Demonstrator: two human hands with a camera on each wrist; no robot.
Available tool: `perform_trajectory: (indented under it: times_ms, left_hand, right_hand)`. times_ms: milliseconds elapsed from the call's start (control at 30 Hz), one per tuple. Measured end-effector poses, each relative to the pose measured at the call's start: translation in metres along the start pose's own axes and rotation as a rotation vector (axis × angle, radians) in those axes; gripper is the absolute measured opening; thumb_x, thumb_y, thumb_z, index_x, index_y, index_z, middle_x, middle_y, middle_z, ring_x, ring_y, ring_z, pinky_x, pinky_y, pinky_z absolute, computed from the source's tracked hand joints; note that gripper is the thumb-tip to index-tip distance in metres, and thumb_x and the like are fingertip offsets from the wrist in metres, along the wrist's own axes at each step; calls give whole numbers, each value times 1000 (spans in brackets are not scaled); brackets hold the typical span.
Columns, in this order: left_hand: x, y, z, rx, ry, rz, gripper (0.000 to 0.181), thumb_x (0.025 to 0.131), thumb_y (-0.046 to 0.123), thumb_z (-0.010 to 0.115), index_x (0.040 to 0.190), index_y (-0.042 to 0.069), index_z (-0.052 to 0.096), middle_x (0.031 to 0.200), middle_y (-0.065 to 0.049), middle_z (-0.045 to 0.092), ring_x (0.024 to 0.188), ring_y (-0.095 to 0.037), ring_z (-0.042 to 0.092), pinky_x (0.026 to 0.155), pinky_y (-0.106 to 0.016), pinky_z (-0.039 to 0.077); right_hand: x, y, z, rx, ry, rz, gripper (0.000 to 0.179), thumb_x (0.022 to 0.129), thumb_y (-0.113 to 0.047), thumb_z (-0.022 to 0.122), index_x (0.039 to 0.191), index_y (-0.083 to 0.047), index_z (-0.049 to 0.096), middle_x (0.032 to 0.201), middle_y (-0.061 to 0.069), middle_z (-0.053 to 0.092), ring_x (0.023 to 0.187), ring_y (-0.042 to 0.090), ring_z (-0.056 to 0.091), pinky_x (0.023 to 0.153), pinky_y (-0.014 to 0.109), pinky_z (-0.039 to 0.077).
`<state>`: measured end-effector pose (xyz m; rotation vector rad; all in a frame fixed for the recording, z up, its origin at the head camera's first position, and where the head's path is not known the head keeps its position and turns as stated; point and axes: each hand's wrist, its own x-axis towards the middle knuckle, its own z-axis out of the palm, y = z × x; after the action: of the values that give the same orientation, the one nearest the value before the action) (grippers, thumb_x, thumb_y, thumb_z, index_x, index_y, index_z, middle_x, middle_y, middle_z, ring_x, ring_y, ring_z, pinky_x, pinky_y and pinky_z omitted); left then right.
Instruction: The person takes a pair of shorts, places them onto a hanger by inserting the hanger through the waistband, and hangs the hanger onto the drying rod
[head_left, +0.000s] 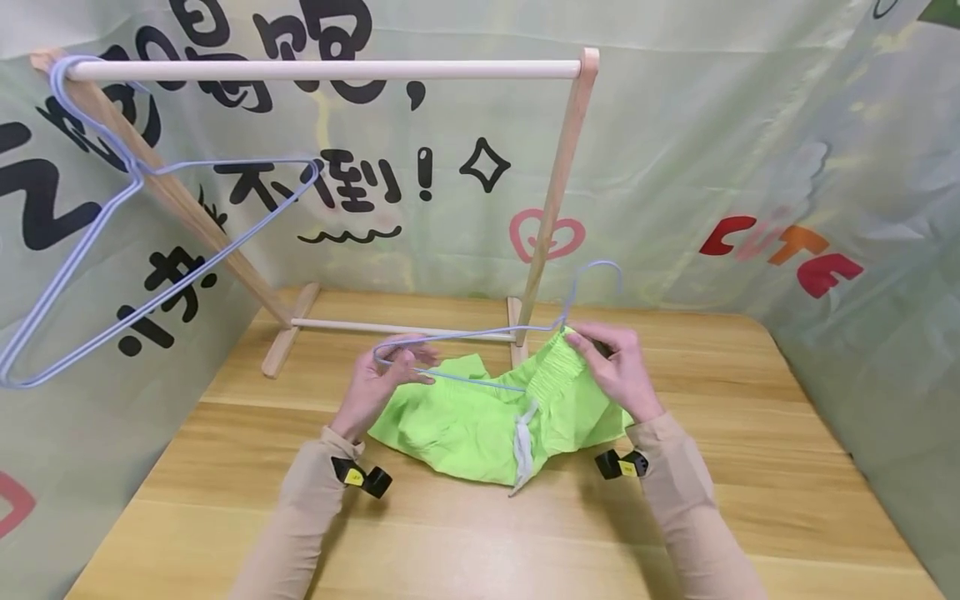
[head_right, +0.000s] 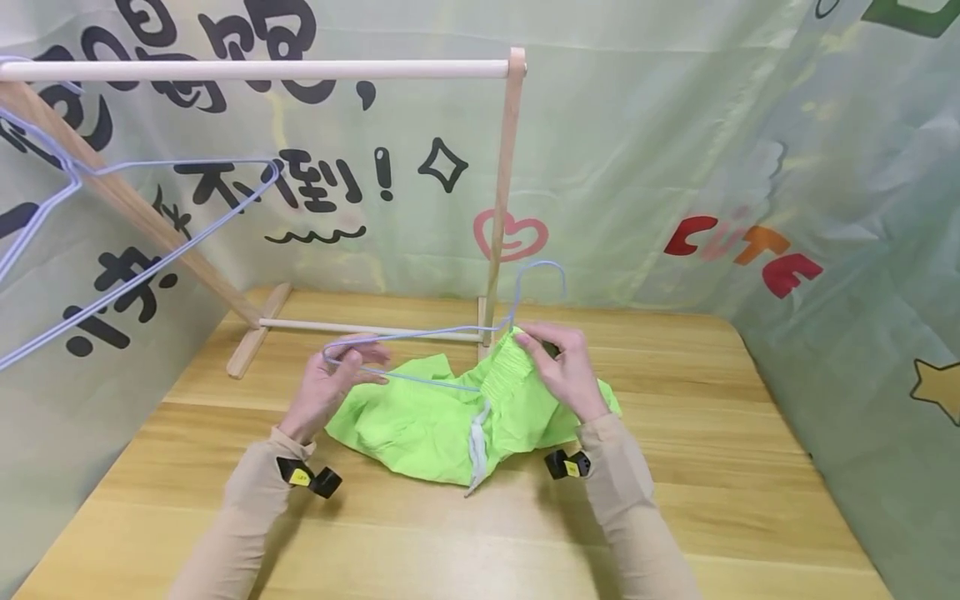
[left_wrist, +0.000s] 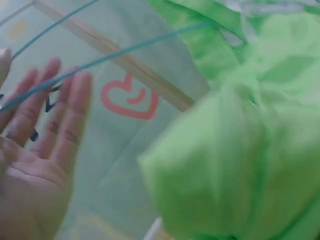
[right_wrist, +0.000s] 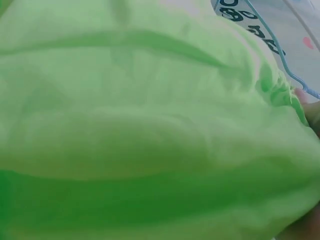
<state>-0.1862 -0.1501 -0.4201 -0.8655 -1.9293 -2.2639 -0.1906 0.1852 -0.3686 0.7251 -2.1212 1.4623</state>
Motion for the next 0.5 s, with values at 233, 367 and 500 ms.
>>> perform_trajectory:
  times_ms: [233, 367, 500]
  left_hand:
    - [4, -14, 28, 663, -225, -157, 39, 99, 26, 64, 135, 11, 60, 138, -13, 64, 131, -31, 58, 114, -51, 45]
    - [9, -19, 42, 931, -343, -194, 39, 98, 37, 64, 131, 15, 65, 138, -10, 64, 134, -33, 54, 120, -57, 36]
    - [13, -21, 42, 1061, -405, -246, 44, 93, 38, 70, 130, 16, 65, 134, -10, 65, 131, -33, 56, 123, -58, 30]
  right_hand:
    - [-6, 6, -3, 69, 90, 41, 14, 92, 6, 65, 99, 17, 70, 99, -29, 71, 88, -8, 66, 78, 7, 53]
    - [-8, 10, -3, 106, 130, 17, 18, 94, 0, 66, 100, 16, 71, 98, -24, 73, 85, -7, 66, 75, 7, 53]
    - [-10, 12, -3, 127, 164, -18, 13, 90, 13, 62, 101, 19, 68, 96, -23, 73, 78, -8, 63, 67, 6, 50]
